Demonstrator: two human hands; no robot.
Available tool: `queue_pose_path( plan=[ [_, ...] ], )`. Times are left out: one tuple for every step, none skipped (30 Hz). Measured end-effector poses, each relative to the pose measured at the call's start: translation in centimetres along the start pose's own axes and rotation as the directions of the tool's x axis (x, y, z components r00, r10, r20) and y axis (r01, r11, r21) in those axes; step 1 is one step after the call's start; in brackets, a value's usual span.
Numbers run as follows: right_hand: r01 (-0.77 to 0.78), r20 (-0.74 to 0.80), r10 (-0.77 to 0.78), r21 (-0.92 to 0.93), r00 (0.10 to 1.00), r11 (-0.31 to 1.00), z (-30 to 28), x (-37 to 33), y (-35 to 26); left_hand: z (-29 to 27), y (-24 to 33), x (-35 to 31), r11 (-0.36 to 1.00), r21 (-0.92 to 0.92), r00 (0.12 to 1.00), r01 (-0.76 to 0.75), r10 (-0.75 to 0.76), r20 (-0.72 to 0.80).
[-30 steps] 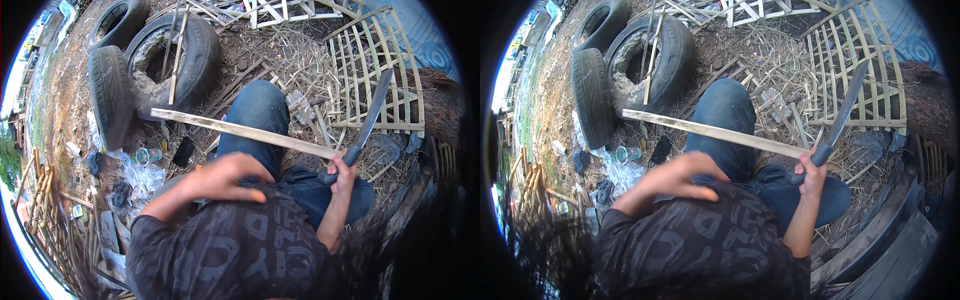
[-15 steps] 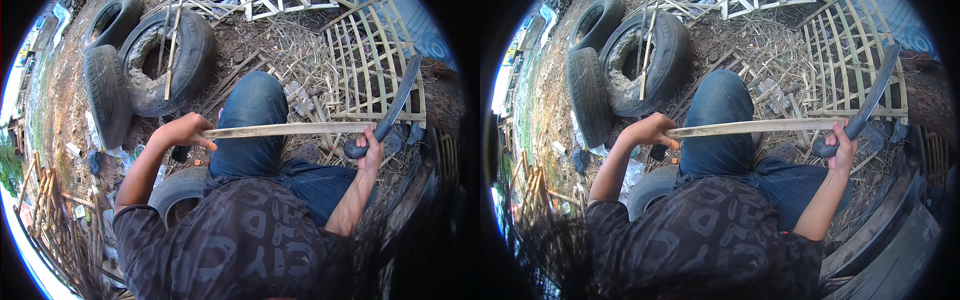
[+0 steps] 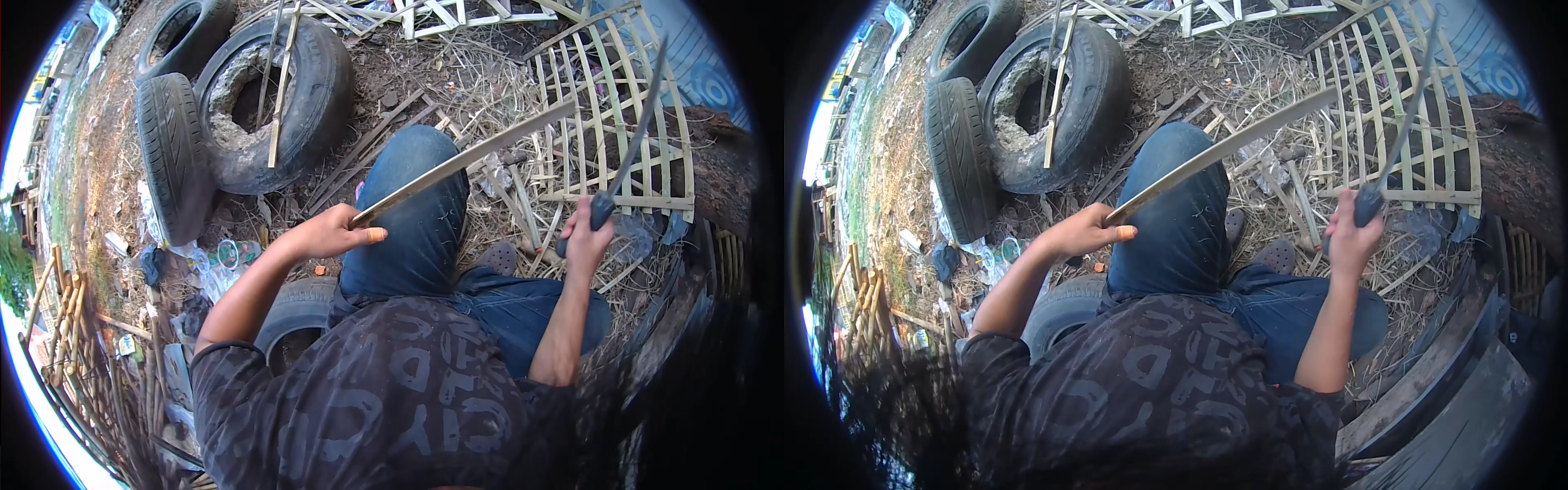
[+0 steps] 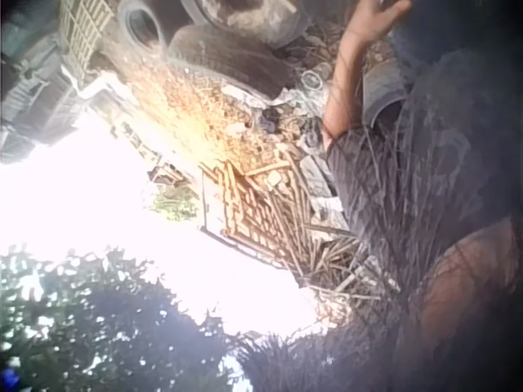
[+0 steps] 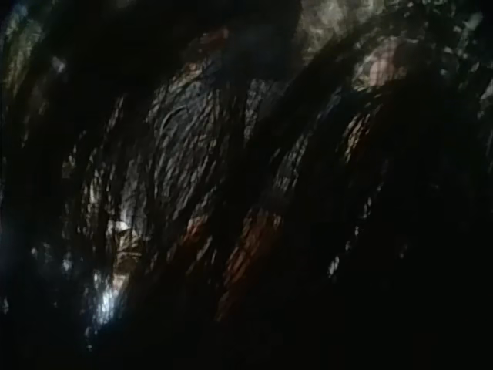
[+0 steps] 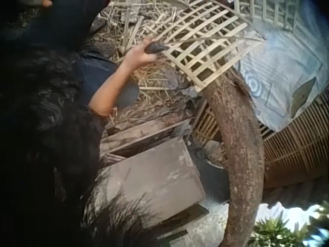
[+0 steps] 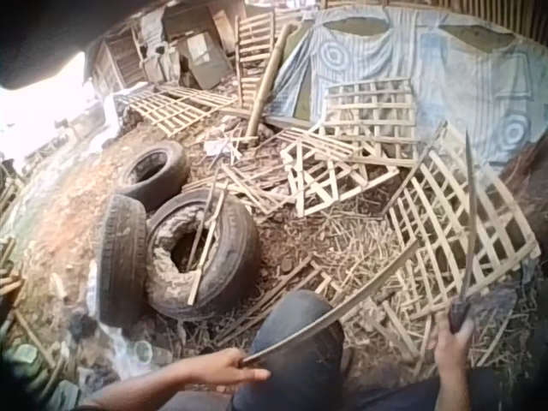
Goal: The person scrapes a wooden slat with a machete, then positions slats onto a wooden grid and hammers nails into them to secure the assembly.
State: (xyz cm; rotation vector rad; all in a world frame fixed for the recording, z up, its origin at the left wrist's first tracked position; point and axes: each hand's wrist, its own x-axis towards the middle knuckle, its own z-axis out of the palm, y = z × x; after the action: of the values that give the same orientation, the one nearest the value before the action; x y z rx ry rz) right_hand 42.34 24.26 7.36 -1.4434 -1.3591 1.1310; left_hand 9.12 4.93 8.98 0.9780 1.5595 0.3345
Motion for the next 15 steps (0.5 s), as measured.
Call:
queue_pose_path(
  plan=[
    [0.009,0.085,-0.013,0.048,0.996,0.999,0.4,-1.2,0.0,0.5,-0.2,0.2,1.0,-0.02,0.998,-0.023,0.022,-0.057],
    [0.015,0.166,-0.031,0.096,0.986,0.995,0.9,-2.1,0.2,0.8,-0.1,0.3,1.0,-0.017,0.998,-0.021,0.02,-0.056],
    [0.097,0.249,-0.1,0.026,0.963,0.995,1.6,-2.8,0.4,1.1,0.0,0.4,1.0,0.014,0.996,-0.006,0.007,-0.085],
    [0.183,0.335,-0.16,-0.038,0.929,0.982,2.3,-3.5,0.7,1.5,0.1,0.6,0.999,0.044,0.993,0.011,-0.006,-0.114],
    [0.319,0.408,-0.233,-0.158,0.883,0.934,3.3,-4.3,0.9,1.9,0.8,0.4,0.999,0.044,0.987,0.03,-0.022,-0.16],
    [0.455,0.489,-0.289,-0.263,0.823,0.851,4.3,-5.1,0.8,2.3,0.8,0.4,0.998,0.048,0.988,0.03,-0.023,-0.155],
    [0.452,0.485,-0.287,-0.266,0.826,0.851,5.3,-5.7,0.4,2.6,0.9,0.4,0.997,0.056,0.98,0.047,-0.035,-0.194],
    [0.519,0.549,-0.314,-0.268,0.775,0.812,6.3,-6.5,0.0,3.0,0.9,0.5,0.996,0.063,0.971,0.064,-0.048,-0.234],
    [0.583,0.609,-0.337,-0.262,0.718,0.769,7.1,-7.1,-0.5,3.3,0.8,0.7,0.997,0.05,0.967,0.061,-0.047,-0.252],
    [0.644,0.667,-0.354,-0.25,0.656,0.723,7.6,-7.5,-0.8,3.5,0.9,0.7,0.997,0.054,0.967,0.063,-0.048,-0.251],
    [0.697,0.704,-0.353,-0.281,0.617,0.66,7.9,-7.6,-0.5,3.7,1.1,0.8,0.999,0.042,0.962,0.032,-0.019,-0.272],
    [0.695,0.702,-0.354,-0.278,0.618,0.663,8.2,-7.5,-0.5,3.9,1.1,0.8,0.999,0.032,0.956,0.001,0.009,-0.294],
    [0.732,0.711,-0.376,-0.285,0.594,0.619,8.5,-7.3,-0.5,4.2,0.8,1.0,1.0,0.024,0.951,-0.002,0.009,-0.31],
    [0.767,0.72,-0.397,-0.29,0.569,0.572,8.8,-7.1,-0.5,4.1,0.9,1.0,1.0,0.026,0.95,0.001,0.007,-0.311],
    [0.767,0.721,-0.396,-0.289,0.568,0.573,9.0,-6.7,-0.5,4.1,1.1,0.9,1.0,0.011,0.947,-0.021,0.024,-0.321]
  ],
)
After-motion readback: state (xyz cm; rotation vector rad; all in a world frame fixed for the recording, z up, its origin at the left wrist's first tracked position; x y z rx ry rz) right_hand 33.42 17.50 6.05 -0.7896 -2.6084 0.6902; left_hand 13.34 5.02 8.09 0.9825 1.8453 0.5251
